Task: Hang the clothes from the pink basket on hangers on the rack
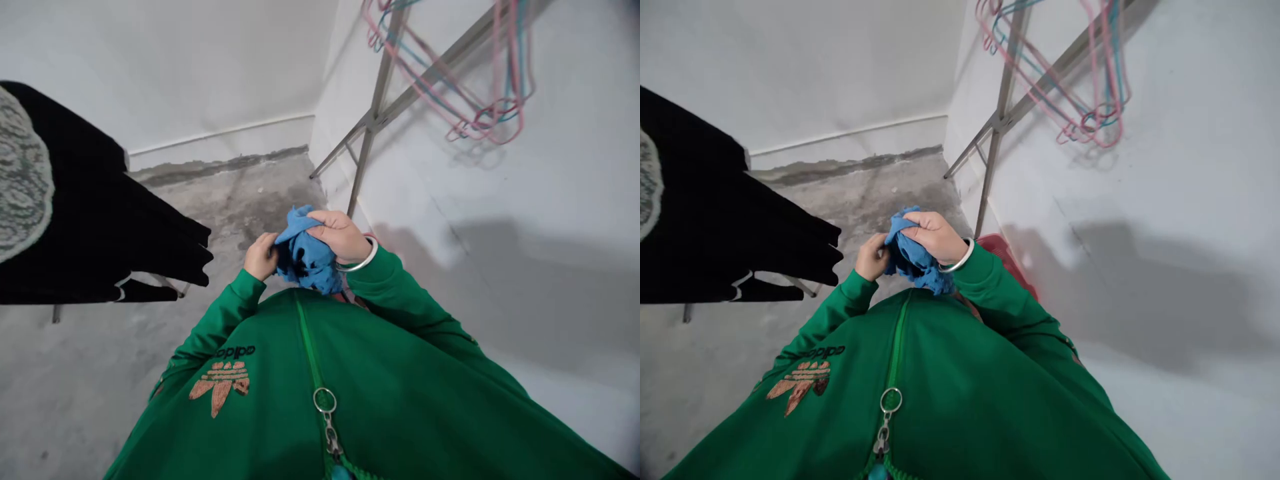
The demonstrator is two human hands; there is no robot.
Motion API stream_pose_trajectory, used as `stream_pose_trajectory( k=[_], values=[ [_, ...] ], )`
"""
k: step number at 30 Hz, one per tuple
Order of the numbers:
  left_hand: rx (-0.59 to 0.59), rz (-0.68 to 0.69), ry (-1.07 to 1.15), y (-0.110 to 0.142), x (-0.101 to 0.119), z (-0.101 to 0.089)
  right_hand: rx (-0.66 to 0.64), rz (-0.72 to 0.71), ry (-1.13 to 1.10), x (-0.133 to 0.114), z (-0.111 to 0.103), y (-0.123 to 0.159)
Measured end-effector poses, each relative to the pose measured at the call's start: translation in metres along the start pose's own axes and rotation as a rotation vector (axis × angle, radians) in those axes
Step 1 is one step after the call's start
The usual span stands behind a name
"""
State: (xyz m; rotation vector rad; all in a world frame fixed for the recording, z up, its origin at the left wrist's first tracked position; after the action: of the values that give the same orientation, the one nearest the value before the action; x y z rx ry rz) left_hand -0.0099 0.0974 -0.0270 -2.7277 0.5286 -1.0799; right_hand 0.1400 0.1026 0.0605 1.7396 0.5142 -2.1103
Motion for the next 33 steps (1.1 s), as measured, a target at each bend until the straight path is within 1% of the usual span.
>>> stream_pose_trajectory(
  k=[2,3,5,6,7,8,10,12,14,16,19,21,22,24,26,27,28,29,31,32,33],
  values=[
    [0.145,-0.011,-0.046,-0.005,-0.004,-0.016,0.051,0.008,-0.033,-0.001,-0.008,0.003],
    [0.221,-0.002,-0.062,-0.006,-0.001,-0.024,0.071,0.012,-0.047,-0.002,-0.011,0.004],
    [0.345,0.068,-0.086,-0.007,0.013,-0.035,0.086,0.016,-0.07,-0.004,-0.013,0.005],
    [0.369,0.127,-0.098,-0.007,0.023,-0.035,0.078,0.009,-0.078,-0.006,-0.013,0.004],
    [0.362,0.196,-0.111,-0.007,0.034,-0.031,0.064,-0.005,-0.085,-0.008,-0.012,0.004],
    [0.326,0.256,-0.125,-0.008,0.043,-0.025,0.044,-0.025,-0.086,-0.011,-0.01,0.003],
    [0.253,0.314,-0.152,-0.01,0.052,-0.009,0.015,-0.076,-0.07,-0.018,-0.008,0.002],
    [0.219,0.295,-0.16,-0.014,0.048,0.0,0.011,-0.113,-0.031,-0.023,-0.008,0.002],
    [0.196,0.261,-0.156,-0.02,0.039,0.001,0.038,-0.131,-0.013,-0.026,-0.013,0.003],
    [0.147,0.246,-0.176,-0.025,0.031,-0.006,0.085,-0.149,-0.019,-0.028,-0.023,0.004],
    [0.089,0.179,-0.288,-0.032,0.02,-0.029,0.193,-0.182,0.02,-0.032,-0.043,0.006],
    [0.111,0.095,-0.354,-0.035,0.013,-0.05,0.249,-0.209,0.131,-0.035,-0.054,0.007],
    [0.137,0.053,-0.351,-0.036,0.01,-0.06,0.259,-0.223,0.208,-0.036,-0.058,0.006],
    [0.183,-0.02,-0.235,-0.036,0.006,-0.078,0.266,-0.256,0.383,-0.035,-0.062,0.004],
    [0.19,-0.12,0.007,-0.034,0.001,-0.089,0.272,-0.267,0.545,-0.029,-0.067,-0.001],
    [0.181,-0.182,0.147,-0.031,-0.001,-0.091,0.252,-0.253,0.621,-0.024,-0.069,-0.006],
    [0.166,-0.241,0.278,-0.027,-0.002,-0.091,0.189,-0.229,0.699,-0.018,-0.07,-0.011],
    [0.144,-0.286,0.384,-0.024,-0.001,-0.09,0.085,-0.204,0.781,-0.013,-0.069,-0.017],
    [0.071,-0.306,0.501,-0.017,0.008,-0.086,-0.139,-0.188,0.954,-0.008,-0.072,-0.027],
    [0.028,-0.288,0.513,-0.015,0.015,-0.084,-0.18,-0.197,1.051,-0.012,-0.079,-0.031],
    [-0.018,-0.267,0.503,-0.013,0.023,-0.082,-0.132,-0.209,1.157,-0.023,-0.092,-0.036]
  ],
)
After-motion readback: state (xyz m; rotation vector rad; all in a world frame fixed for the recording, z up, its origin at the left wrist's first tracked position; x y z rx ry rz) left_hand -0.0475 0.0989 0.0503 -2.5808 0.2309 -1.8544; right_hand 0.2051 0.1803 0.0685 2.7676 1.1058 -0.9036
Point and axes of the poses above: each hand's wrist, its own y-axis away from the middle knuckle, its own z-axis out of the palm, x = y × z, the point moved 6 cm from there along -y, towards the middle knuckle, and after that the axes turned 1 degree about -x, right-handed, at the moved point
